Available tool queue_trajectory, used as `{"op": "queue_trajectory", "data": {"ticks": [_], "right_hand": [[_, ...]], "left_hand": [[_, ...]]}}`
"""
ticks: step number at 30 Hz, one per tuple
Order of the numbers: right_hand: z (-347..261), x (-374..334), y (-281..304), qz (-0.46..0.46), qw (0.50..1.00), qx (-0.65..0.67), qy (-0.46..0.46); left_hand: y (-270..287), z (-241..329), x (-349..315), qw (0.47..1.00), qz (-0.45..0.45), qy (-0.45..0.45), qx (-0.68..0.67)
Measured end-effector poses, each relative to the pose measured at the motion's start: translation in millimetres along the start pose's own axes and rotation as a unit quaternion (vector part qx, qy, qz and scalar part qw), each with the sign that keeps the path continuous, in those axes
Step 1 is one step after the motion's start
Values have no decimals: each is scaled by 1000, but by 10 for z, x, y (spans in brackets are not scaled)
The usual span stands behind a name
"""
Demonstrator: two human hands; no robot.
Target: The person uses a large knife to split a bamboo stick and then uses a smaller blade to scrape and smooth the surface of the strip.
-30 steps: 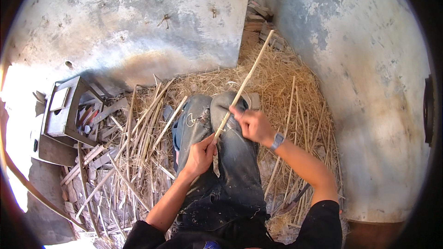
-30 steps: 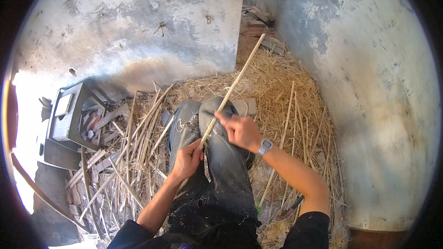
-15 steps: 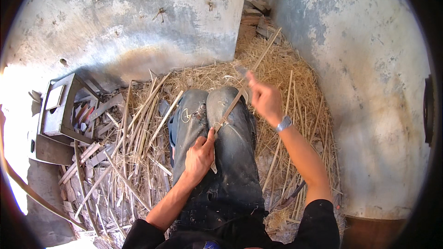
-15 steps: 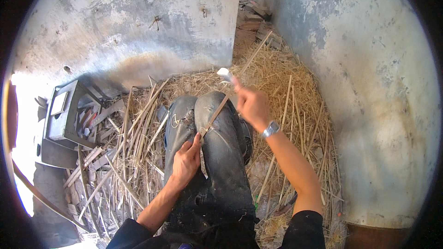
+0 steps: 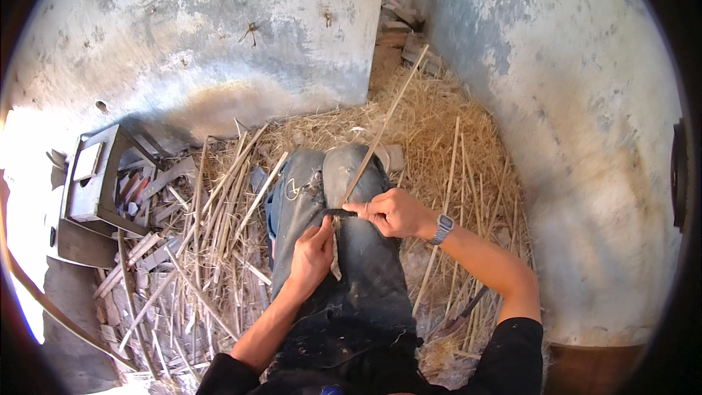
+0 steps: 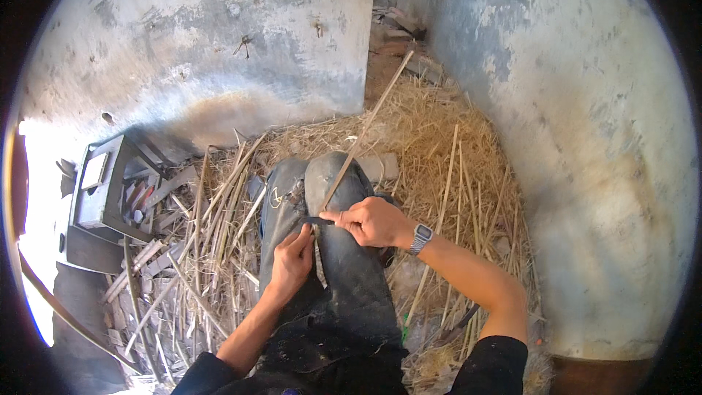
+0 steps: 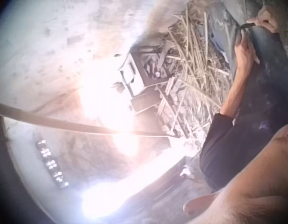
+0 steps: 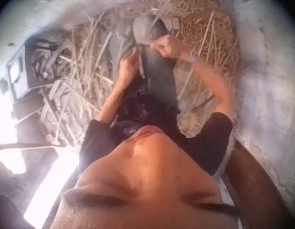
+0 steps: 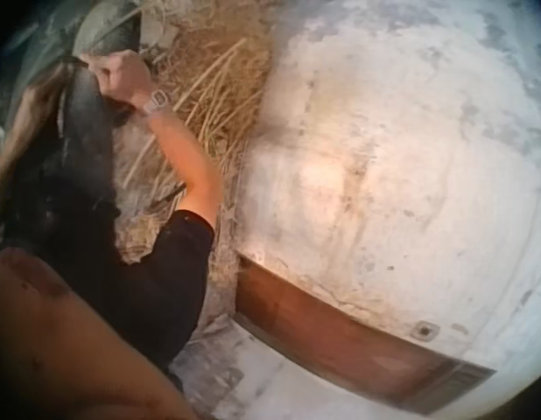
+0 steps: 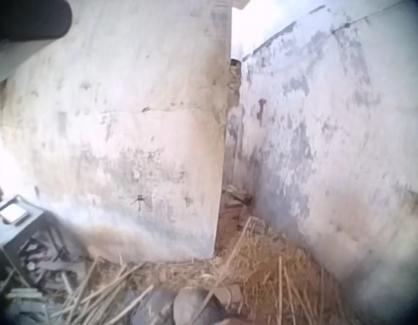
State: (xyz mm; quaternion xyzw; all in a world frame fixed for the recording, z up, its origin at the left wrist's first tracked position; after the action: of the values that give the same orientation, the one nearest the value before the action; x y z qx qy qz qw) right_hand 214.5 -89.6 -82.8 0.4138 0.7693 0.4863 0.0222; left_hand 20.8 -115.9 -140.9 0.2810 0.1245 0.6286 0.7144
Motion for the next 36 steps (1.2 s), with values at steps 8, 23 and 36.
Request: {"op": "queue_trajectory", "data": {"ticks": [8, 23, 36], "right_hand": [[-190, -341, 876, 480, 862, 115, -120], [-1078, -465, -496, 458, 833, 232, -205], [-908, -687, -187, 410, 863, 165, -245]], "left_hand": [[193, 80, -116, 993, -9, 67, -96], [791, 246, -1293, 983, -127, 83, -102], [854, -75, -1448, 988, -99, 102, -58]]}}
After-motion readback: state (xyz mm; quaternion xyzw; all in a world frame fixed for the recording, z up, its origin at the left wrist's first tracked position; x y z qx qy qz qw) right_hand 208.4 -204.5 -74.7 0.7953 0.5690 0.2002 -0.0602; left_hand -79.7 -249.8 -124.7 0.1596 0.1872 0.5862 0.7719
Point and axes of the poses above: each hand's wrist, its own x-axis towards the middle knuckle, its own y-axis out of the back of the hand, z = x × y, the point moved 7 cm from there along x, towards the middle knuckle, and after that the axes turned 13 degrees about y, right-handed, at the moved point
